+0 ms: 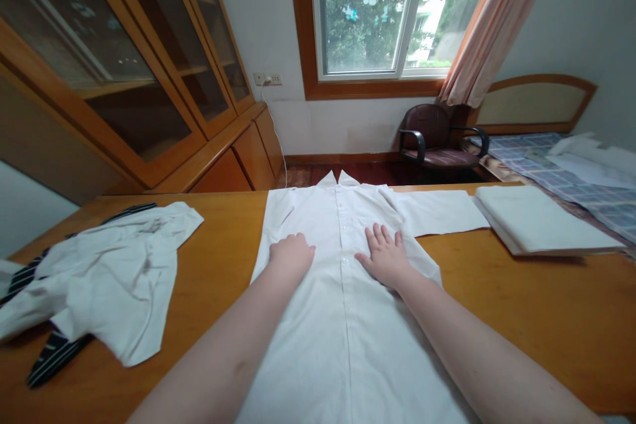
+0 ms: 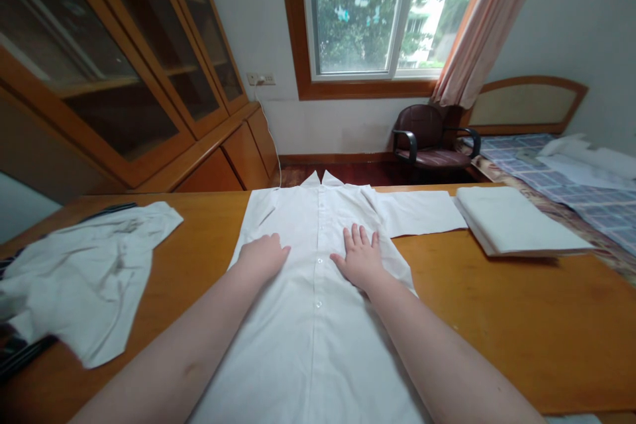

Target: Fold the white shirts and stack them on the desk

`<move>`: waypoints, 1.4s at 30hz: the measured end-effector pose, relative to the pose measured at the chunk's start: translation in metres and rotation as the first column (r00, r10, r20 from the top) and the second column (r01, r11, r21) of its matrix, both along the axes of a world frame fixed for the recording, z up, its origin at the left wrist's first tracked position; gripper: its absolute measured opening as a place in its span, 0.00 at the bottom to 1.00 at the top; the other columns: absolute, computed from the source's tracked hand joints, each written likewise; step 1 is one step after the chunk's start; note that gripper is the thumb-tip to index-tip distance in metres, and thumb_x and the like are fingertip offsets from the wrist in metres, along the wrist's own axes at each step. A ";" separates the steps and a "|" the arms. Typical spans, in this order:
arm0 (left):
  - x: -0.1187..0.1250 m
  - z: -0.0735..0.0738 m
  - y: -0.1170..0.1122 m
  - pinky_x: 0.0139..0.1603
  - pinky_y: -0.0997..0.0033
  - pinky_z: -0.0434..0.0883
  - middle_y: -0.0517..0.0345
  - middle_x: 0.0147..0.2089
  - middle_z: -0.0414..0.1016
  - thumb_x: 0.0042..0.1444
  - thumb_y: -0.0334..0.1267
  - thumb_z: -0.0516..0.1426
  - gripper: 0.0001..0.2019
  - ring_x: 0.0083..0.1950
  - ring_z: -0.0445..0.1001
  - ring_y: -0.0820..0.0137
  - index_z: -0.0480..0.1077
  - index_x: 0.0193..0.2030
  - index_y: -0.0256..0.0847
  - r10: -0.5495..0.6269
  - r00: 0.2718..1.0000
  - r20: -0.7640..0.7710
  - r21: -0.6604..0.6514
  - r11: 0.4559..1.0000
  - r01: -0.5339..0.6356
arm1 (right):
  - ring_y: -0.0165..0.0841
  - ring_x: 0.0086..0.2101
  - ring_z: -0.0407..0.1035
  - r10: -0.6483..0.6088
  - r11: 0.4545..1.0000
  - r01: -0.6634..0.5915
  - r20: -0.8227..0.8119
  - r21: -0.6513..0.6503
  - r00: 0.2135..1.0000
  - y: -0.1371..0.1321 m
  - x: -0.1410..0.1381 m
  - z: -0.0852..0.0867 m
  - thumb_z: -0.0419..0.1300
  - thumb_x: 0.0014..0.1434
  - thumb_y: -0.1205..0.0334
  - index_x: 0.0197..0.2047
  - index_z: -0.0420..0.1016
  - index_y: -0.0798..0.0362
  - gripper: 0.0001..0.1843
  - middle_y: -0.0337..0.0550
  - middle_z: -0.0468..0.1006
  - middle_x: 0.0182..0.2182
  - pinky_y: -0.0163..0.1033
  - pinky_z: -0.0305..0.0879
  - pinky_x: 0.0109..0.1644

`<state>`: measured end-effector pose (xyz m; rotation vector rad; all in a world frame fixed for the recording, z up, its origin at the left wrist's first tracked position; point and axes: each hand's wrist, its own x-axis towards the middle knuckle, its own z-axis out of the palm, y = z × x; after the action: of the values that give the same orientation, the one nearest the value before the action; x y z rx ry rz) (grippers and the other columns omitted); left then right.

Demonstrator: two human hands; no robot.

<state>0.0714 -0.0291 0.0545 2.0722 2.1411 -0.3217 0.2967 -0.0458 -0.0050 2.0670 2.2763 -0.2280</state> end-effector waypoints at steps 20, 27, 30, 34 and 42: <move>-0.010 -0.064 0.021 0.66 0.45 0.43 0.58 0.70 0.48 0.62 0.49 0.41 0.28 0.70 0.45 0.61 0.49 0.68 0.48 -0.222 0.963 0.151 0.250 0.951 0.180 | 0.48 0.65 0.39 0.069 0.990 -0.067 0.011 -0.125 0.998 -0.013 0.000 0.035 0.47 0.57 0.37 0.68 0.49 0.58 0.44 0.56 0.44 0.67 0.57 0.40 0.62; -0.006 -0.065 0.003 0.66 0.43 0.43 0.56 0.71 0.47 0.62 0.48 0.41 0.28 0.70 0.44 0.60 0.48 0.69 0.46 -0.221 0.964 0.144 0.253 0.950 0.180 | 0.47 0.51 0.65 -0.031 0.999 0.031 0.014 -0.013 0.999 0.018 -0.012 0.046 0.46 0.61 0.41 0.55 0.66 0.60 0.33 0.61 0.71 0.51 0.49 0.57 0.53; -0.007 -0.066 -0.003 0.66 0.42 0.43 0.56 0.71 0.47 0.62 0.48 0.42 0.28 0.70 0.44 0.59 0.49 0.68 0.46 -0.213 0.966 0.148 0.256 0.952 0.171 | 0.48 0.61 0.50 0.015 0.994 -0.012 -0.033 0.107 0.999 0.028 -0.014 0.027 0.47 0.61 0.42 0.64 0.56 0.60 0.37 0.62 0.57 0.62 0.50 0.45 0.61; -0.006 -0.065 -0.007 0.65 0.41 0.43 0.55 0.70 0.49 0.62 0.48 0.43 0.28 0.70 0.45 0.59 0.50 0.68 0.46 -0.207 0.961 0.182 0.258 0.953 0.157 | 0.47 0.65 0.40 0.072 0.994 -0.065 -0.086 0.090 0.994 0.028 -0.009 0.007 0.44 0.62 0.41 0.67 0.50 0.57 0.38 0.57 0.47 0.67 0.52 0.36 0.64; -0.035 -0.037 0.015 0.54 0.64 0.66 0.50 0.54 0.73 0.58 0.43 0.50 0.18 0.53 0.71 0.63 0.70 0.52 0.42 -0.113 0.776 0.621 0.351 0.925 -0.147 | 0.43 0.65 0.39 0.059 0.992 -0.047 -0.100 0.119 0.993 0.024 -0.006 0.000 0.42 0.62 0.41 0.68 0.48 0.54 0.37 0.52 0.47 0.67 0.50 0.33 0.65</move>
<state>0.0359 -0.0138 0.0180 1.9271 1.8725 0.7685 0.2906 -0.0218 -0.0054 2.0914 2.4578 -0.2087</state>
